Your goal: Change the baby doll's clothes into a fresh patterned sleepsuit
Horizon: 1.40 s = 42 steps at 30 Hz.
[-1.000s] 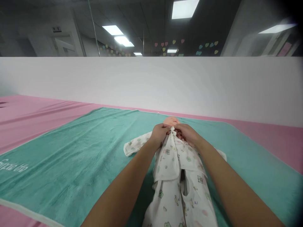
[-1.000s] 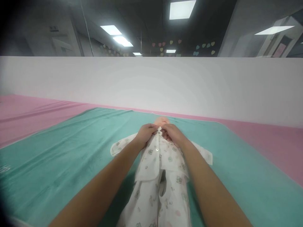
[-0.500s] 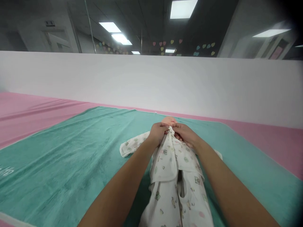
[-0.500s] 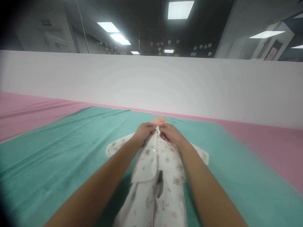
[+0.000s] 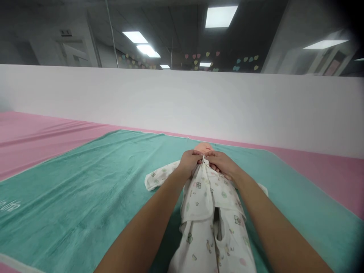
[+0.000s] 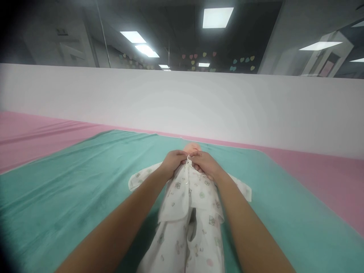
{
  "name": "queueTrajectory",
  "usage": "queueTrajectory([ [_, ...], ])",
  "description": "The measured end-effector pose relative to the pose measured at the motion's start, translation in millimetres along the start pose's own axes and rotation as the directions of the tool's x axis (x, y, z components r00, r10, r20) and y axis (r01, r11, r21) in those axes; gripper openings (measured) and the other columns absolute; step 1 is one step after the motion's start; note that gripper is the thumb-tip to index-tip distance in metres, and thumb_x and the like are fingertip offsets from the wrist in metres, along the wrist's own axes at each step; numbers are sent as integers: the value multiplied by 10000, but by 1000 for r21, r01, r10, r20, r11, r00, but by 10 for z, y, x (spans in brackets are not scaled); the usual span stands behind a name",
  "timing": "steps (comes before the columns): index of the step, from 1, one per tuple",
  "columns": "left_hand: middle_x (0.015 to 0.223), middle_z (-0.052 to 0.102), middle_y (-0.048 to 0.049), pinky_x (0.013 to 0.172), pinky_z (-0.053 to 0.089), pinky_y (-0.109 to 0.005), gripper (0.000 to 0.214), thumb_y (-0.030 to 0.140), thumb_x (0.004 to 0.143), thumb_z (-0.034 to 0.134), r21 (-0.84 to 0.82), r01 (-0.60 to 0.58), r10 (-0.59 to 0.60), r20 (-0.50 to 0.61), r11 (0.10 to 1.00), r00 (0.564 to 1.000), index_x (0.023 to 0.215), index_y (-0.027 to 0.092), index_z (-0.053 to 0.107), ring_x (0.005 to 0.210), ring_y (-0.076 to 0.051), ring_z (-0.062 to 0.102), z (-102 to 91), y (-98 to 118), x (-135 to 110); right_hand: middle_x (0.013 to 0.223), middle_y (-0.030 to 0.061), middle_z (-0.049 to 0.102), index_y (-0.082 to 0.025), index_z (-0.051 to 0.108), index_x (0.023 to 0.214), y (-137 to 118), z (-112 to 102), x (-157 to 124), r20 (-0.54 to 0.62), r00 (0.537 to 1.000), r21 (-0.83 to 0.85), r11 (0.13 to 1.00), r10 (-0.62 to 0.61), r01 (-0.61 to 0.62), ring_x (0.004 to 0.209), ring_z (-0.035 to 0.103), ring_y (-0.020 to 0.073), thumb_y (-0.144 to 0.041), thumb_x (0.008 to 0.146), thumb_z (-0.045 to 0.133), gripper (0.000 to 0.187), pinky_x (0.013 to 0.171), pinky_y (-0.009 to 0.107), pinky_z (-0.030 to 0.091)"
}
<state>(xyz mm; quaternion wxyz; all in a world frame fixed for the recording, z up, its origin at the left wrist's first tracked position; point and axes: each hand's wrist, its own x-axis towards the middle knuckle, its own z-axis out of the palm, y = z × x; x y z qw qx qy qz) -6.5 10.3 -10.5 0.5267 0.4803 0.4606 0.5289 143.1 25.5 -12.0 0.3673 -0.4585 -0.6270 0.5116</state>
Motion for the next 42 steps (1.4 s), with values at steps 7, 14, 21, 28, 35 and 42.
queueTrajectory([
  [7, 578, 535, 10, 546, 364, -225, 209, 331, 658, 675, 102, -20, 20, 1, 995, 1000, 704, 148, 585, 537, -101, 465, -10, 44, -28, 475, -64, 445, -178, 584, 888, -45, 56, -9, -73, 997, -132, 991, -37, 27, 378, 347, 51, -317, 698, 581, 236, 327, 155, 240],
  [14, 591, 526, 4, 553, 378, -214, 127, 155, 686, 598, 89, 4, -2, -19, 996, 1000, 809, 136, 570, 544, -95, 478, 19, 75, -62, 459, -70, 426, -184, 546, 783, -9, 47, -10, -74, 996, -52, 998, -46, 43, 361, 301, 46, -307, 699, 570, 151, 325, 165, 202],
  [21, 666, 545, 0, 592, 400, -231, 207, 54, 641, 524, 118, -49, 54, -39, 992, 998, 823, 145, 564, 589, -106, 498, 14, -2, 12, 504, -52, 422, -193, 474, 682, 18, 48, 21, -89, 993, -39, 996, -81, 78, 379, 295, 64, -446, 768, 505, 269, 342, 199, 185],
  [28, 890, 624, -32, 794, 397, -262, 146, 189, 768, 504, 235, -271, 272, 31, 933, 962, 879, 176, 598, 858, -152, 554, -84, -170, -358, 559, -39, 446, -194, 422, 625, -69, 250, -241, -181, 947, -532, 836, -267, 135, 518, 394, 102, -491, 779, 490, 342, 492, 222, 284],
  [35, 1006, 573, -39, 923, 362, -276, 149, 218, 798, 502, 284, -428, 415, 109, 858, 904, 893, 173, 606, 1001, -155, 509, -112, -284, -507, 763, -8, 531, -208, 491, 751, -2, 454, -578, -405, 840, -724, 688, -360, -54, 655, 455, 134, -350, 768, 467, 145, 586, 249, 294],
  [42, 1073, 531, -52, 957, 347, -302, 196, 248, 799, 544, 353, -494, 463, 175, 794, 869, 975, 201, 618, 1047, -167, 491, -113, -273, -507, 653, -35, 533, -211, 528, 701, 84, 285, -537, -376, 880, -513, 856, -288, 61, 626, 475, 136, -355, 751, 458, 167, 572, 239, 320],
])
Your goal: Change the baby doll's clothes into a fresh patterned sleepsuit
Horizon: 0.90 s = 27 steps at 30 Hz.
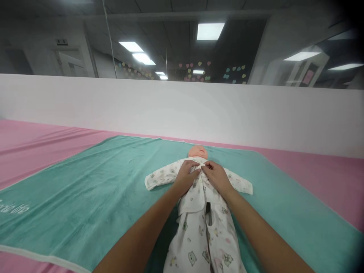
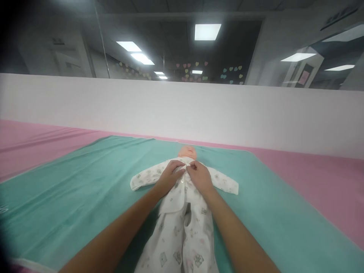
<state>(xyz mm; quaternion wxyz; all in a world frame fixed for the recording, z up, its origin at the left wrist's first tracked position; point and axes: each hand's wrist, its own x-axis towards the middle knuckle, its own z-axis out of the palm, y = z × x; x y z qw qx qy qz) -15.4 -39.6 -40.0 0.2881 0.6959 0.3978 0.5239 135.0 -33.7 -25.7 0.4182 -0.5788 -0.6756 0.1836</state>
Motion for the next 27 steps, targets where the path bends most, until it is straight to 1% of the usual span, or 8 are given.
queueTrajectory([
  [4, 1023, 546, -41, 942, 358, -295, 156, 225, 775, 571, 35, 29, -27, -41, 999, 999, 920, 192, 617, 1011, -160, 509, 12, 3, 4, 635, -27, 528, -201, 542, 679, 25, 12, 18, -11, 1000, 86, 996, 21, -20, 612, 474, 139, -411, 761, 448, 244, 557, 238, 321],
  [8, 988, 560, -31, 926, 366, -283, 126, 214, 763, 578, 51, 35, -31, -78, 998, 997, 881, 189, 612, 981, -152, 520, 30, 9, 10, 607, -15, 543, -194, 542, 620, -31, 29, 51, -33, 999, 41, 999, 9, -7, 599, 473, 143, -472, 758, 451, 323, 561, 248, 311],
  [12, 975, 575, -22, 909, 374, -268, 103, 190, 748, 581, 31, 31, -27, -109, 999, 994, 846, 191, 612, 972, -146, 529, 42, -3, -1, 563, -36, 512, -198, 525, 602, -7, 48, 76, -19, 997, 132, 989, 73, -70, 536, 427, 124, -371, 684, 527, 192, 510, 240, 277],
  [15, 988, 589, -16, 911, 371, -265, 112, 200, 749, 579, -12, 37, -39, -137, 999, 990, 856, 195, 612, 983, -145, 530, 45, -25, -8, 546, -45, 469, -194, 510, 620, 74, 39, 85, 29, 995, 223, 970, 94, -98, 508, 401, 110, -324, 660, 518, 136, 472, 226, 274],
  [19, 917, 620, -17, 829, 413, -261, 148, 285, 774, 559, -170, 121, -152, -177, 978, 973, 884, 191, 595, 893, -143, 564, 53, -43, -13, 516, -52, 408, -198, 435, 625, 153, 19, 90, 65, 989, 342, 929, 130, -144, 462, 347, 96, -320, 676, 470, 136, 424, 217, 268],
  [21, 873, 625, -18, 786, 425, -256, 170, 318, 775, 556, -223, 150, -193, -186, 963, 963, 878, 187, 588, 846, -142, 573, 58, -43, -16, 522, -51, 419, -200, 438, 661, 150, 25, 86, 44, 990, 385, 912, 137, -144, 466, 359, 98, -325, 691, 454, 129, 426, 215, 285],
  [23, 864, 627, -20, 778, 425, -256, 175, 322, 768, 560, -225, 149, -192, -186, 963, 964, 872, 185, 589, 833, -142, 575, 60, -40, -19, 551, -49, 446, -202, 490, 745, 122, 42, 81, -1, 991, 412, 903, 137, -124, 486, 391, 103, -321, 691, 462, 134, 443, 213, 309],
  [27, 871, 628, -23, 782, 419, -256, 172, 305, 772, 550, -197, 138, -173, -176, 971, 969, 887, 184, 588, 834, -139, 574, 57, -26, -22, 616, -40, 503, -210, 584, 918, 69, 62, 84, -53, 993, 394, 916, 105, -76, 509, 435, 114, -321, 678, 496, 278, 462, 221, 335],
])
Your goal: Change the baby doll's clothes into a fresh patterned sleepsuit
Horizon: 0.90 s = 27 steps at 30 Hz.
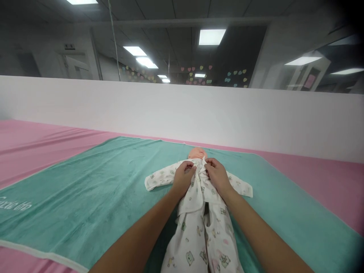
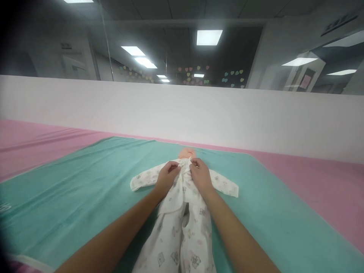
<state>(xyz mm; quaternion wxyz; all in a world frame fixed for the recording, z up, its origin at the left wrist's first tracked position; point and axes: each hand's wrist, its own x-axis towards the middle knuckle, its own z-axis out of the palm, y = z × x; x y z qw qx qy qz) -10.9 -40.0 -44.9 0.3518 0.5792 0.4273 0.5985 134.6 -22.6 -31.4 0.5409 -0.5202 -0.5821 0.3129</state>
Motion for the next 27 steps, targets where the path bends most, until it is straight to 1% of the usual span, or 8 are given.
queueTrajectory([
  [4, 912, 621, -17, 813, 402, -256, 150, 284, 783, 530, 71, -25, 23, 26, 997, 999, 888, 194, 588, 886, -141, 562, -4, 27, -10, 653, -22, 570, -214, 628, 1005, -20, -27, 17, 74, 997, -108, 994, 19, -11, 531, 464, 132, -346, 707, 468, 363, 507, 241, 353],
  [7, 949, 617, -18, 830, 391, -255, 156, 295, 805, 497, 120, -40, 37, 24, 992, 999, 872, 195, 597, 918, -144, 549, -9, 40, -14, 785, 0, 624, -235, 648, 1010, -56, -41, 15, 131, 988, -258, 959, -80, 112, 688, 528, 164, -312, 739, 431, 356, 623, 259, 382],
  [9, 926, 624, -16, 812, 398, -257, 207, 335, 834, 458, 131, -17, 15, 12, 991, 1000, 898, 200, 601, 888, -143, 552, -16, 42, -2, 878, 14, 621, -251, 653, 1008, -89, -26, -3, 162, 974, -383, 899, -159, 211, 818, 535, 184, -284, 764, 409, 346, 702, 268, 377],
  [11, 927, 634, -12, 806, 400, -264, 247, 368, 846, 439, 152, 10, -12, 9, 988, 1000, 943, 210, 603, 878, -148, 554, -26, 42, 36, 894, 23, 594, -272, 644, 1028, -119, 1, -34, 178, 966, -494, 832, -187, 252, 856, 528, 186, -271, 795, 389, 345, 728, 273, 362],
  [15, 938, 649, -17, 783, 408, -262, 299, 403, 842, 424, 211, 22, -42, 91, 977, 995, 927, 202, 629, 884, -162, 565, -31, 62, 203, 858, 25, 532, -299, 630, 1032, -157, 53, -115, 184, 965, -617, 743, -185, 260, 791, 523, 162, -260, 843, 372, 323, 657, 255, 333],
  [21, 629, 562, 3, 543, 353, -229, 291, 425, 727, 534, 300, 44, -117, 233, 953, 965, 617, 162, 590, 610, -128, 490, 30, 114, 514, 850, 20, 483, -266, 610, 961, -151, 89, -198, 175, 950, -755, 583, -260, 299, 683, 468, 132, -236, 871, 344, 282, 543, 261, 233],
  [24, 539, 469, 20, 498, 298, -229, 264, 375, 686, 555, 330, 59, -153, 267, 942, 951, 532, 163, 532, 540, -110, 416, 25, 150, 605, 856, 21, 489, -240, 603, 894, -138, 101, -213, 173, 937, -741, 586, -304, 327, 741, 468, 140, -248, 878, 349, 255, 562, 256, 262],
  [27, 476, 387, 32, 485, 256, -237, 225, 284, 636, 566, 370, 53, -175, 305, 928, 936, 463, 167, 481, 498, -98, 346, -27, 218, 643, 866, 21, 512, -239, 613, 843, -133, 105, -214, 140, 936, -687, 649, -324, 327, 818, 469, 156, -259, 873, 371, 245, 623, 255, 319],
])
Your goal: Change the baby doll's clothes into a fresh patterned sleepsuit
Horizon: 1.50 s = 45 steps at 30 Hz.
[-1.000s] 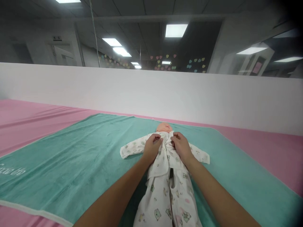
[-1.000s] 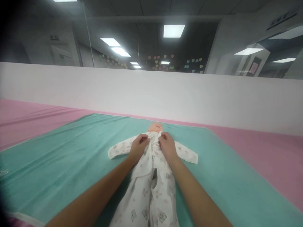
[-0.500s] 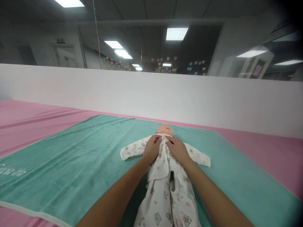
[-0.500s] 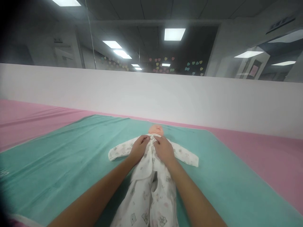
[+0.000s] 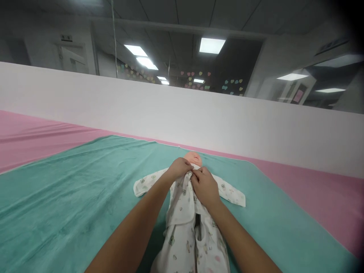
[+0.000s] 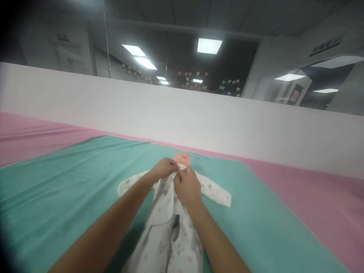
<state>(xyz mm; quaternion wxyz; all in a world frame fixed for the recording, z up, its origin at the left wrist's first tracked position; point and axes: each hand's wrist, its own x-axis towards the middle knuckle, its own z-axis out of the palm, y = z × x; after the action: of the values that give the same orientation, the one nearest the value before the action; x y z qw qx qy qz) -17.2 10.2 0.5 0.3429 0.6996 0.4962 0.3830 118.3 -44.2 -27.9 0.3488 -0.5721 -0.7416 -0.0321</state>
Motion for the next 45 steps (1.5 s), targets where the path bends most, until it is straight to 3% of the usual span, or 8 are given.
queueTrajectory([
  [6, 436, 326, 44, 491, 243, -239, 201, 187, 583, 563, 64, -11, 8, 53, 998, 999, 418, 169, 448, 473, -88, 294, -71, 50, -14, 1030, 16, 612, -223, 628, 857, 32, 11, 23, -75, 997, 146, 989, -26, 37, 1000, 461, 195, -202, 839, 407, 223, 845, 308, 351],
  [13, 641, 596, -24, 594, 362, -245, 56, 147, 605, 541, 60, 13, -7, -86, 998, 996, 582, 161, 591, 642, -148, 508, 62, 17, 48, 1000, 16, 629, -216, 581, 787, 40, 12, 17, -61, 995, 215, 975, 75, -61, 999, 499, 194, -207, 821, 399, 186, 844, 306, 366],
  [22, 737, 626, -37, 600, 423, -223, 115, 142, 675, 499, -146, 10, -25, -96, 989, 995, 730, 139, 600, 667, -128, 551, 82, 74, -23, 1064, 6, 629, -232, 598, 795, 71, 23, 22, -51, 992, 335, 938, 113, -90, 1028, 523, 176, -217, 798, 431, 167, 887, 310, 372],
  [28, 669, 573, -5, 527, 395, -201, 180, 139, 658, 540, -362, 53, -58, -4, 931, 998, 831, 151, 591, 582, -102, 503, 38, 83, -62, 1090, 6, 622, -235, 601, 806, 87, 21, 18, -34, 992, 363, 926, 119, -99, 1040, 527, 181, -228, 794, 435, 167, 895, 321, 379],
  [31, 692, 583, -10, 557, 409, -204, 250, 109, 654, 526, -313, 35, -39, -6, 949, 999, 885, 152, 611, 616, -109, 522, 37, 90, -68, 1094, 10, 621, -237, 609, 824, 86, 17, 23, -30, 993, 358, 929, 115, -97, 1045, 530, 184, -232, 796, 430, 181, 898, 324, 379],
  [37, 842, 665, -52, 733, 445, -261, 242, 130, 687, 519, -45, -88, 88, -3, 995, 996, 854, 169, 691, 767, -166, 585, 46, 37, -9, 1110, -11, 617, -247, 601, 800, 102, 26, 26, -24, 995, 337, 938, 93, -80, 1045, 525, 187, -217, 784, 431, 173, 894, 323, 369],
  [45, 949, 627, -43, 769, 427, -282, 176, 202, 748, 514, 106, -191, 198, -66, 976, 978, 842, 199, 663, 815, -171, 560, 66, -127, 58, 1027, 7, 617, -249, 593, 904, 132, 28, 42, 11, 992, 352, 928, 126, -122, 983, 528, 190, -190, 736, 431, 240, 855, 313, 380],
])
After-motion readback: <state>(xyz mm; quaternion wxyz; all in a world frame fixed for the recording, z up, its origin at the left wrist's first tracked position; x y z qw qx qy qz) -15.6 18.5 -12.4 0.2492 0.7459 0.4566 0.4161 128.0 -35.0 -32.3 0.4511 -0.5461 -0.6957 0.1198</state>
